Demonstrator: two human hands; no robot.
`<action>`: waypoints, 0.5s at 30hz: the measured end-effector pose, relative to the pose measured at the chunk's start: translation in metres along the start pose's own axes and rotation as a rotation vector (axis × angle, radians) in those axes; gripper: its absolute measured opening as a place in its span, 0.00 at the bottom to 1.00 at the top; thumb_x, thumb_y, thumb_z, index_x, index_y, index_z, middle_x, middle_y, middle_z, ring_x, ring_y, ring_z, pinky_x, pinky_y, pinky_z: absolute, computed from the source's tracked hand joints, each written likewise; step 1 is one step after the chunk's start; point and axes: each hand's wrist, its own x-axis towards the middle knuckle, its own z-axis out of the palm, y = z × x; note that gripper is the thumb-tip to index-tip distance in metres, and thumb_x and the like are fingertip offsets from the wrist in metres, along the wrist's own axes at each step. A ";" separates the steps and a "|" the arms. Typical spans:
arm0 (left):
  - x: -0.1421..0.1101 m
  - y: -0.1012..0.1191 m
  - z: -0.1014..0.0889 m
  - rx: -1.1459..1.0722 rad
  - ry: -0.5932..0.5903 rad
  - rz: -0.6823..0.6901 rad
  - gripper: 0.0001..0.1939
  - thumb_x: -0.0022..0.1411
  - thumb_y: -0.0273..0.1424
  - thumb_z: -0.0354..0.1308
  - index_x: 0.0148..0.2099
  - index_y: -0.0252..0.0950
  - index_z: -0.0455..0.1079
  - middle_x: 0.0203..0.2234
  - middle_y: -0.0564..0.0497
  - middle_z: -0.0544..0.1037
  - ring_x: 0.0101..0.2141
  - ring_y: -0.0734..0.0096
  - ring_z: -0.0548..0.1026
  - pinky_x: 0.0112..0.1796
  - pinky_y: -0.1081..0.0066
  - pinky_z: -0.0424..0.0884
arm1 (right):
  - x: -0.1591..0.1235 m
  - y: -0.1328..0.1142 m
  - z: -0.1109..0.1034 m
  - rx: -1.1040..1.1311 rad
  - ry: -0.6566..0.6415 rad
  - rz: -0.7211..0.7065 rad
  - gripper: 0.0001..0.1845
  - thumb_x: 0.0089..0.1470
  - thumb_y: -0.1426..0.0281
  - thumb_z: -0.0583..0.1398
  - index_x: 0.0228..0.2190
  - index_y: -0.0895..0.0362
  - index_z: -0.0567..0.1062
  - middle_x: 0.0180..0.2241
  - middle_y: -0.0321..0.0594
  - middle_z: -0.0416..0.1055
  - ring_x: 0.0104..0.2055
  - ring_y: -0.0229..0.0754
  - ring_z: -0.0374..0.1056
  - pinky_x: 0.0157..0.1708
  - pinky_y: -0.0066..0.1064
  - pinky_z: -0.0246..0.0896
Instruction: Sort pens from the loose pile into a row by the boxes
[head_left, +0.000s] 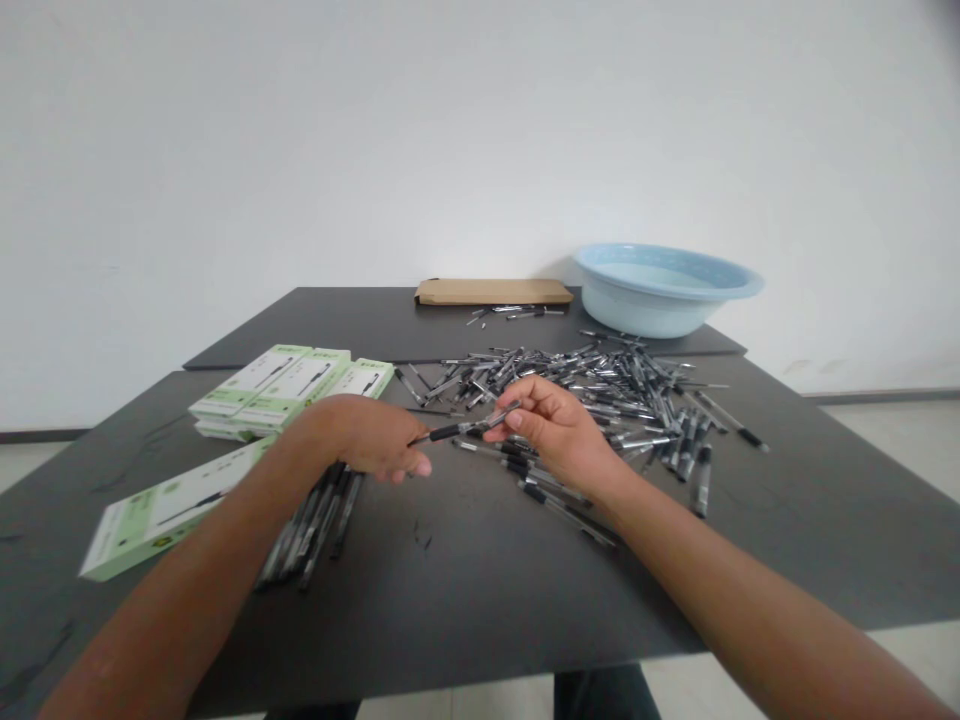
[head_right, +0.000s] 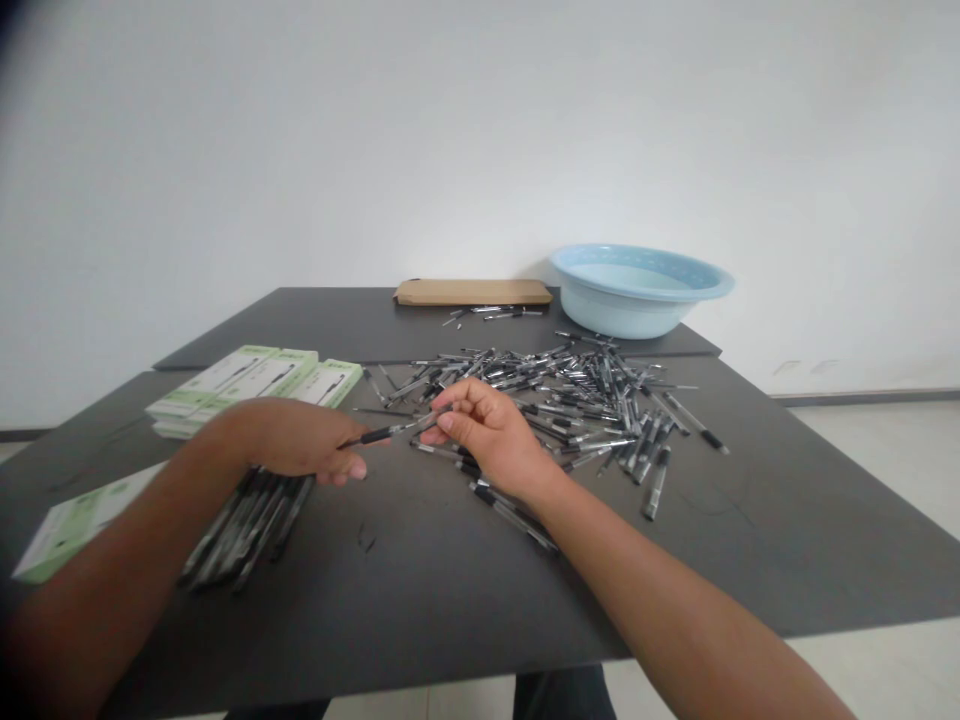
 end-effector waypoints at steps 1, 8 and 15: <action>0.000 0.000 0.000 0.001 0.000 0.002 0.14 0.63 0.37 0.48 0.41 0.33 0.70 0.33 0.44 0.81 0.31 0.64 0.77 0.30 0.72 0.69 | 0.000 0.000 -0.001 0.008 0.004 -0.009 0.13 0.51 0.62 0.66 0.35 0.55 0.71 0.26 0.33 0.73 0.32 0.39 0.75 0.34 0.31 0.69; -0.001 0.001 0.000 0.035 -0.009 -0.002 0.16 0.63 0.37 0.47 0.42 0.32 0.70 0.34 0.44 0.81 0.32 0.64 0.78 0.31 0.72 0.70 | -0.001 0.000 -0.001 0.038 -0.035 -0.029 0.12 0.52 0.63 0.65 0.35 0.55 0.70 0.29 0.35 0.74 0.33 0.39 0.76 0.35 0.31 0.69; 0.001 0.002 0.001 0.015 -0.008 0.009 0.15 0.63 0.37 0.48 0.40 0.33 0.70 0.33 0.43 0.82 0.31 0.63 0.77 0.31 0.71 0.70 | -0.005 -0.007 0.007 0.000 -0.026 -0.025 0.13 0.51 0.62 0.65 0.35 0.55 0.70 0.28 0.34 0.72 0.34 0.40 0.75 0.36 0.32 0.69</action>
